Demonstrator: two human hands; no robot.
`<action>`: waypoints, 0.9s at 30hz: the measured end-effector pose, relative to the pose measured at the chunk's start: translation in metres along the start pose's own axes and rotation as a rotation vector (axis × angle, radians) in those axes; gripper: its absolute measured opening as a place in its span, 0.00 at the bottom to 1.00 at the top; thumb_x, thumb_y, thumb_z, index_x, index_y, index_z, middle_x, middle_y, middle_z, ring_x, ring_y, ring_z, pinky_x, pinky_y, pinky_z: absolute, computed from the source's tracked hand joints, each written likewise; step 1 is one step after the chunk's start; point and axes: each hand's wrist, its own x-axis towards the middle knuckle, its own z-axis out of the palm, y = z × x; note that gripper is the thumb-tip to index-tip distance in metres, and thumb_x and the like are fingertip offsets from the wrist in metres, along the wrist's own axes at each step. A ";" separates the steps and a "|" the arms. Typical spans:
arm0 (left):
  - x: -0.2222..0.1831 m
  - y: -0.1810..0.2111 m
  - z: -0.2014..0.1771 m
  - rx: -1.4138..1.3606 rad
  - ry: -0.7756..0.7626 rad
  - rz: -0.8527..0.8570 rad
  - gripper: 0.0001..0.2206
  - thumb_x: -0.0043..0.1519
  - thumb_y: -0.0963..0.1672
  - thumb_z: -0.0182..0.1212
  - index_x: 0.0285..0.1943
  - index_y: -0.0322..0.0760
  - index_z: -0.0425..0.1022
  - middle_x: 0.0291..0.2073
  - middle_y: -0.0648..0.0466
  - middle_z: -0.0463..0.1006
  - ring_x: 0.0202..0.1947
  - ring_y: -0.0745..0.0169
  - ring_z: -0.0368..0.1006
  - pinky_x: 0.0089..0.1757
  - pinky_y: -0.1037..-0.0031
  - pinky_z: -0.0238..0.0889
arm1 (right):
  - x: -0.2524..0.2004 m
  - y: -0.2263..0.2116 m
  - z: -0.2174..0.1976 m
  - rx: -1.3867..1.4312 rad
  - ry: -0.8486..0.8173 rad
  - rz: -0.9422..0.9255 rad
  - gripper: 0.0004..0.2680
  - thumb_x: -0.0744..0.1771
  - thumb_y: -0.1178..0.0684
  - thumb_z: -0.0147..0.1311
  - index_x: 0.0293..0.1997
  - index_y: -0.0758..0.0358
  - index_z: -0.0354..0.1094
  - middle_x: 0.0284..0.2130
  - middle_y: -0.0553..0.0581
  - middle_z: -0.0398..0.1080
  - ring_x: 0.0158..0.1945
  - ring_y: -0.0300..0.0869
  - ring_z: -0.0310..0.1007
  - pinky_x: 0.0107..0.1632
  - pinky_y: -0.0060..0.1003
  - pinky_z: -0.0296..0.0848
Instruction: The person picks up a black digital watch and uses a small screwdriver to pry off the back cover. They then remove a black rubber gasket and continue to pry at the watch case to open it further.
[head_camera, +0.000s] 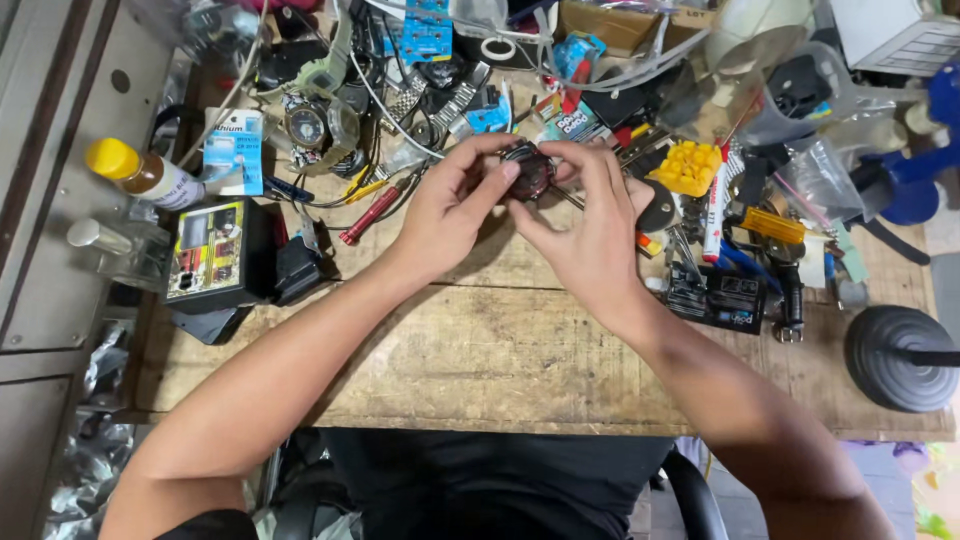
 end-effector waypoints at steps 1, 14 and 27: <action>-0.002 0.002 0.001 -0.016 0.009 -0.017 0.12 0.70 0.41 0.57 0.62 0.36 0.74 0.31 0.55 0.77 0.35 0.75 0.73 0.40 0.76 0.74 | -0.001 0.002 0.000 0.021 -0.009 0.003 0.22 0.60 0.48 0.73 0.57 0.45 0.67 0.39 0.45 0.68 0.45 0.38 0.76 0.54 0.35 0.55; -0.012 0.010 0.015 -0.129 0.092 0.022 0.12 0.69 0.41 0.61 0.61 0.36 0.76 0.29 0.56 0.76 0.33 0.76 0.70 0.39 0.79 0.70 | -0.007 -0.003 -0.008 0.119 -0.028 -0.024 0.22 0.60 0.53 0.76 0.58 0.50 0.69 0.39 0.47 0.71 0.45 0.38 0.78 0.54 0.33 0.55; -0.011 0.015 0.015 -0.092 0.087 0.004 0.12 0.69 0.41 0.62 0.61 0.36 0.77 0.28 0.56 0.77 0.33 0.77 0.70 0.38 0.81 0.69 | -0.009 -0.005 -0.009 0.172 -0.028 0.024 0.22 0.61 0.52 0.76 0.58 0.52 0.69 0.39 0.49 0.70 0.43 0.41 0.78 0.53 0.37 0.54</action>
